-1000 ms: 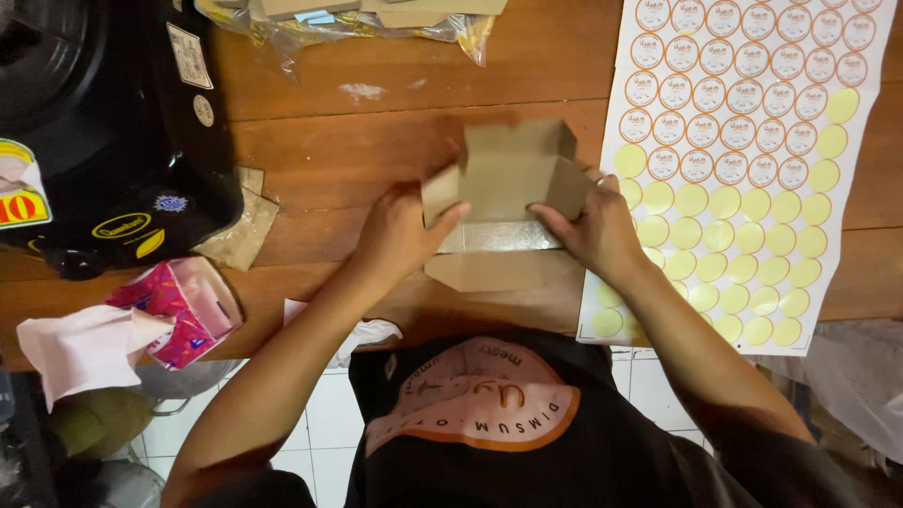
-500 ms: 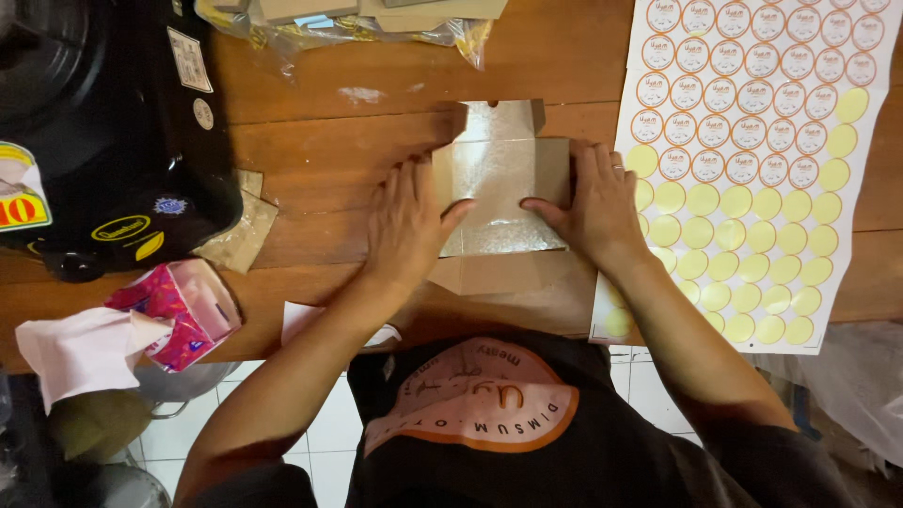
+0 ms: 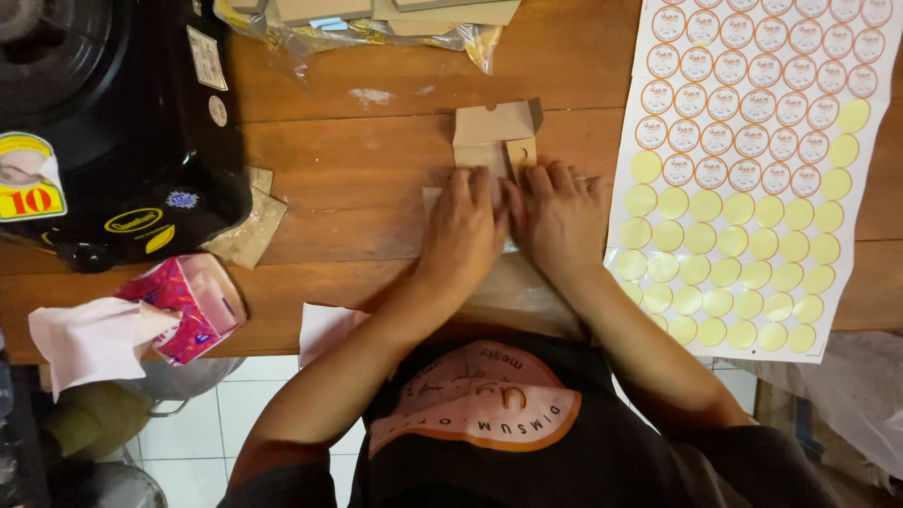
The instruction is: The person assembles flat cardboard pieces into small boxes by folding and taping the edges. They place each completed box into a stack on the table.
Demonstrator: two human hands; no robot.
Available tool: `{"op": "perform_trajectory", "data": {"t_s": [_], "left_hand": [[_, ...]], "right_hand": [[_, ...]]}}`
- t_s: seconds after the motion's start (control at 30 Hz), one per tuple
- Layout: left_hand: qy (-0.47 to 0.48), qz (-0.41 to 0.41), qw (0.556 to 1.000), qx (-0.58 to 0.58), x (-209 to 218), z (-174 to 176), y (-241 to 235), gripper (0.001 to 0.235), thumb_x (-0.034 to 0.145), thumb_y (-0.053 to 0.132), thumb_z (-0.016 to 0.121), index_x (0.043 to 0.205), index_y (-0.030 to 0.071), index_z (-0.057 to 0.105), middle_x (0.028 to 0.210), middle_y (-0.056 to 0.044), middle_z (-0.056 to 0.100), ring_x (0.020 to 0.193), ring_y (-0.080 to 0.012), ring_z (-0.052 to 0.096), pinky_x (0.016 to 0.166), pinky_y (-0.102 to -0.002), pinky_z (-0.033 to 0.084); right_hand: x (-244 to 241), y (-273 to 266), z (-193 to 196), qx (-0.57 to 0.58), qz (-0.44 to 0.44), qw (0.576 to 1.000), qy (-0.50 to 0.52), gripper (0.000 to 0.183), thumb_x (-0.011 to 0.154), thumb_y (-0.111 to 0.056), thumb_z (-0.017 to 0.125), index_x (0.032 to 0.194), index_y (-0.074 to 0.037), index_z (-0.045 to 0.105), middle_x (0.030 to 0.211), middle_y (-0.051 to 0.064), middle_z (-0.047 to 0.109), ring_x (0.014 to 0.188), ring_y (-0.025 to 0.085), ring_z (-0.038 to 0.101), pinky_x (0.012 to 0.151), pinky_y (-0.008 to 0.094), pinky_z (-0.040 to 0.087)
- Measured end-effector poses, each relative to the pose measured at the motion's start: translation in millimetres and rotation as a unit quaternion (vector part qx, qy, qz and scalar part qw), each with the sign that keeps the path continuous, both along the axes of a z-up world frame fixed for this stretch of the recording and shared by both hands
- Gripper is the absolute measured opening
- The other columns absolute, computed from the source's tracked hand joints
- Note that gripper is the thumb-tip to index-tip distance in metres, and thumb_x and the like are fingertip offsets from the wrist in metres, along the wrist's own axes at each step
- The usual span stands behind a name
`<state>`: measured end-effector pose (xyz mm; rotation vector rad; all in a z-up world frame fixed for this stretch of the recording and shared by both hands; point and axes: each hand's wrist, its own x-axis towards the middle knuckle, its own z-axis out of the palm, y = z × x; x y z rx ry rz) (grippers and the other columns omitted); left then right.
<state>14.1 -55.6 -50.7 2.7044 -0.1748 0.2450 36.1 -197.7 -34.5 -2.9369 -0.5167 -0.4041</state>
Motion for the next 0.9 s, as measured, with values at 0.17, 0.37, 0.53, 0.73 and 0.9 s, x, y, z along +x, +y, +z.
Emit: {"op": "perform_trajectory", "data": {"t_s": [0.17,0.37,0.53,0.73,0.9], "left_hand": [[0.072,0.034,0.982,-0.17,20,59,30,0.072,0.083,0.026,0.069,0.14,0.002,0.033,0.117,-0.023,0.052,0.092,-0.0417,0.067,0.072,-0.047,0.059],[0.17,0.074,0.937,-0.296,40,53,62,0.075,0.085,0.009,0.06,0.148,0.002,0.02,0.123,-0.028,0.054,0.11,-0.0491,0.061,0.088,-0.056,0.053],[0.285,0.152,0.883,-0.342,68,38,67,0.04,0.073,0.015,0.05,0.111,0.023,0.056,0.09,0.0,0.064,0.072,-0.0138,0.054,0.064,-0.029,0.044],[0.223,0.092,0.779,-0.58,72,27,72,0.081,0.074,-0.004,0.055,0.149,0.017,0.033,0.111,-0.006,0.072,0.079,-0.0069,0.059,0.069,-0.018,0.045],[0.127,0.063,0.817,-0.558,68,37,63,0.035,0.09,0.014,0.066,0.124,0.011,0.059,0.102,-0.006,0.073,0.091,-0.0111,0.068,0.081,-0.023,0.054]], "right_hand": [[13,-14,20,0.206,-0.054,0.965,0.15,0.035,0.089,-0.026,0.06,0.119,-0.014,0.049,0.085,0.015,0.063,0.077,0.043,0.066,0.07,0.052,0.048],[41,-36,30,0.308,-0.05,0.914,0.259,0.067,0.084,-0.012,0.067,0.143,0.001,0.037,0.106,0.029,0.064,0.097,0.05,0.064,0.082,0.056,0.052],[71,-33,26,0.392,-0.041,0.862,0.318,0.056,0.091,-0.022,0.065,0.143,-0.012,0.047,0.109,0.01,0.055,0.079,0.014,0.055,0.074,0.026,0.047],[70,-25,60,0.409,0.013,0.8,0.438,0.071,0.091,-0.011,0.05,0.154,-0.016,0.018,0.159,0.011,0.029,0.141,0.021,0.035,0.11,0.031,0.032],[66,-27,58,0.605,0.003,0.696,0.387,0.032,0.096,-0.01,0.061,0.127,-0.013,0.051,0.112,-0.002,0.063,0.098,0.004,0.06,0.094,0.017,0.048]]}}
